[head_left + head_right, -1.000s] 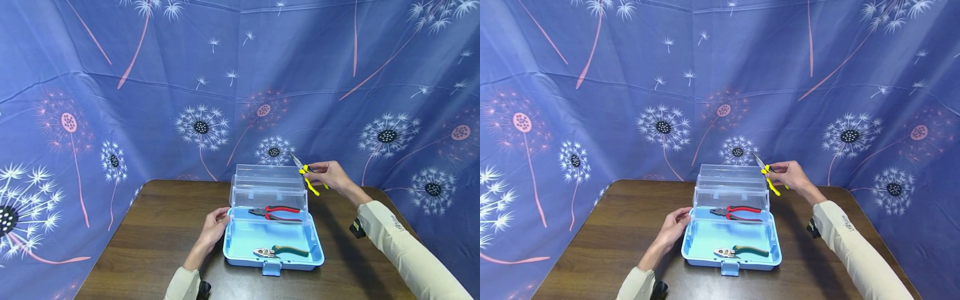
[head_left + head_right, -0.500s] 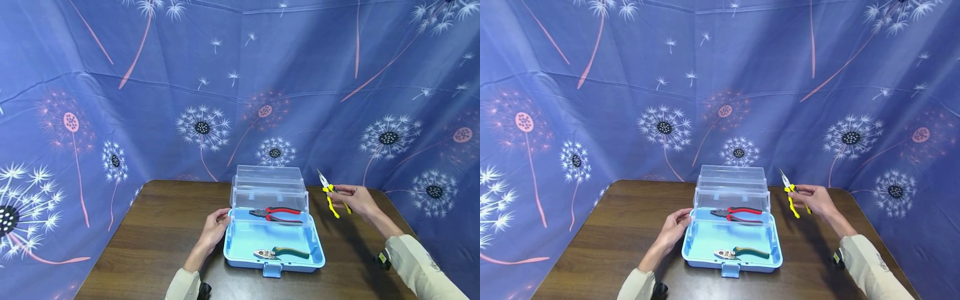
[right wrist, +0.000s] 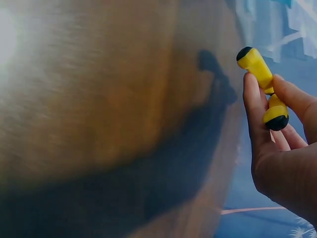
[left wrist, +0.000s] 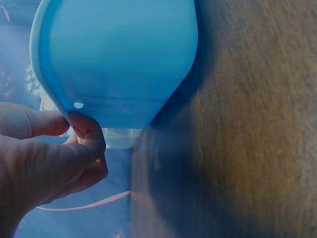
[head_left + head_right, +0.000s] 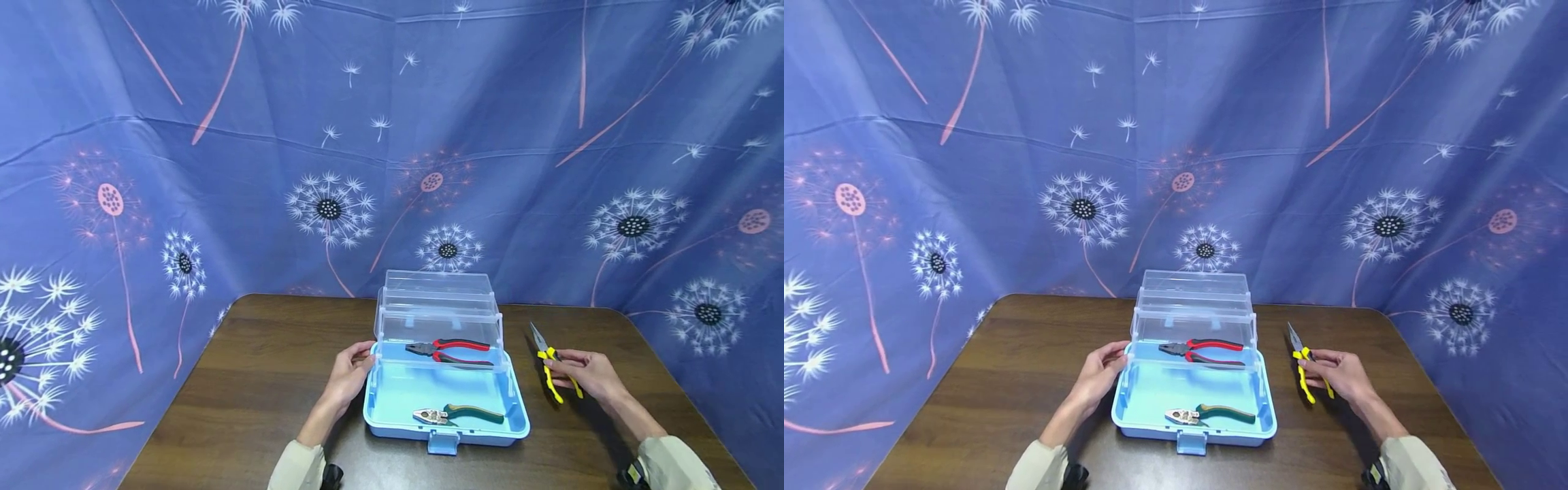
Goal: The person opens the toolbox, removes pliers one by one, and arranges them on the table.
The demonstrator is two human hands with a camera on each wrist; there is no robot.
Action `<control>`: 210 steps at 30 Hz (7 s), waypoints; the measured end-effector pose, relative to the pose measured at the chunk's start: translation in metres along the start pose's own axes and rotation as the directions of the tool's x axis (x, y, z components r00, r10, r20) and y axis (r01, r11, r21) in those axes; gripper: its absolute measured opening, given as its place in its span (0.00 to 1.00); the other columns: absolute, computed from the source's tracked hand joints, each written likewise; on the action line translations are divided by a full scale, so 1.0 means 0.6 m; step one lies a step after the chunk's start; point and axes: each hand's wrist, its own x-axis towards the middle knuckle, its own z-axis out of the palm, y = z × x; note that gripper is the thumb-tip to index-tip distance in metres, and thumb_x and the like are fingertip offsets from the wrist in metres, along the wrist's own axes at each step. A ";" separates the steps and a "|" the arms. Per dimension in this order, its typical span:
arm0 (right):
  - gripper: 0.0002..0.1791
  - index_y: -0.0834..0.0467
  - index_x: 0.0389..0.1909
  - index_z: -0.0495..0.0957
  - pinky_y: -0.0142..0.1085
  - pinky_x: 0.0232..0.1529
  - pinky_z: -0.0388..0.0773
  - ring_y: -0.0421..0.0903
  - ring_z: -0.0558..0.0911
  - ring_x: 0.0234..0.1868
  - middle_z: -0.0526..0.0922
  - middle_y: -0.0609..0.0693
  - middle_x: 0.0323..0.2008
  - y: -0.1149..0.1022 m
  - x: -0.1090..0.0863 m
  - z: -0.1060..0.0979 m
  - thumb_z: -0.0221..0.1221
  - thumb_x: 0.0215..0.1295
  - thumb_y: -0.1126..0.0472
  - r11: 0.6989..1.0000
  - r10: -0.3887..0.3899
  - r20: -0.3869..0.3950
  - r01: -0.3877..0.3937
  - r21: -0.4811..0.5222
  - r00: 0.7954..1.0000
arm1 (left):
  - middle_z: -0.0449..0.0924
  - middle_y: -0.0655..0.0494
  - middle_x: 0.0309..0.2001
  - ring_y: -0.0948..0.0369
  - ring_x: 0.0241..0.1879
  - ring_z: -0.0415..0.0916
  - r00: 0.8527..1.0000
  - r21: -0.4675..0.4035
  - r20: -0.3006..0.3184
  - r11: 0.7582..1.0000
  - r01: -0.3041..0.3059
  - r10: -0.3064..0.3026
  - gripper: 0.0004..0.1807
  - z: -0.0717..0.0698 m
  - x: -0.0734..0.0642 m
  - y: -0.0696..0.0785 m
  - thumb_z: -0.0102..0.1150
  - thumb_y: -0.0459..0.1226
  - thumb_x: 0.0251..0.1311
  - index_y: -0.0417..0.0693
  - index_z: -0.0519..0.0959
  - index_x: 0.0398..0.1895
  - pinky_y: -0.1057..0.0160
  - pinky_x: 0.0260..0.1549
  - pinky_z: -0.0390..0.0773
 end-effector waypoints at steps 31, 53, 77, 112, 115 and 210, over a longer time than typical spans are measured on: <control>0.20 0.70 0.45 0.85 0.38 0.34 0.78 0.50 0.86 0.37 0.89 0.57 0.36 -0.002 -0.014 0.011 0.69 0.66 0.55 0.813 -0.203 -0.062 0.133 -0.567 0.977 | 0.77 0.37 0.52 0.54 0.47 0.75 1.000 -0.017 -0.005 1.000 -0.010 0.010 0.19 0.000 -0.004 0.006 0.54 0.28 0.72 0.26 0.74 0.62 0.67 0.43 0.75; 0.17 0.63 0.51 0.81 0.34 0.37 0.80 0.47 0.84 0.40 0.86 0.56 0.43 -0.158 -0.016 0.071 0.62 0.74 0.53 0.844 -0.356 0.026 0.334 -0.420 0.934 | 0.77 0.39 0.53 0.53 0.49 0.75 1.000 -0.005 -0.011 1.000 0.001 -0.001 0.19 -0.002 -0.005 0.006 0.54 0.28 0.72 0.28 0.75 0.62 0.64 0.47 0.75; 0.17 0.69 0.52 0.81 0.39 0.48 0.83 0.50 0.85 0.46 0.86 0.57 0.45 -0.206 0.030 0.204 0.66 0.69 0.61 0.802 -0.447 0.340 0.539 -0.257 0.827 | 0.76 0.37 0.53 0.53 0.49 0.75 1.000 -0.018 -0.004 1.000 -0.009 0.009 0.19 0.001 -0.007 0.005 0.54 0.28 0.72 0.26 0.74 0.63 0.68 0.45 0.76; 0.08 0.62 0.40 0.83 0.32 0.30 0.77 0.37 0.78 0.28 0.85 0.48 0.30 -0.255 0.016 0.284 0.71 0.61 0.69 0.580 -0.447 0.551 0.698 -0.421 0.704 | 0.77 0.37 0.53 0.51 0.50 0.75 1.000 -0.009 -0.018 1.000 -0.020 0.020 0.19 0.003 -0.009 0.003 0.54 0.28 0.72 0.27 0.75 0.62 0.66 0.48 0.75; 0.09 0.62 0.42 0.85 0.31 0.30 0.78 0.36 0.79 0.29 0.86 0.49 0.32 -0.260 0.016 0.278 0.71 0.61 0.69 0.574 -0.462 0.540 0.701 -0.422 0.703 | 0.77 0.37 0.52 0.53 0.49 0.75 1.000 -0.014 -0.014 1.000 -0.025 0.025 0.19 0.003 -0.008 0.004 0.53 0.28 0.72 0.26 0.74 0.62 0.68 0.46 0.75; 0.19 0.68 0.48 0.83 0.41 0.37 0.80 0.58 0.87 0.42 0.88 0.61 0.40 0.022 -0.013 -0.070 0.65 0.70 0.55 0.750 -0.295 -0.061 0.192 -0.634 0.954 | 0.76 0.39 0.52 0.54 0.47 0.75 1.000 -0.016 -0.026 1.000 -0.012 0.011 0.18 0.003 -0.010 0.004 0.54 0.28 0.73 0.28 0.76 0.63 0.69 0.43 0.75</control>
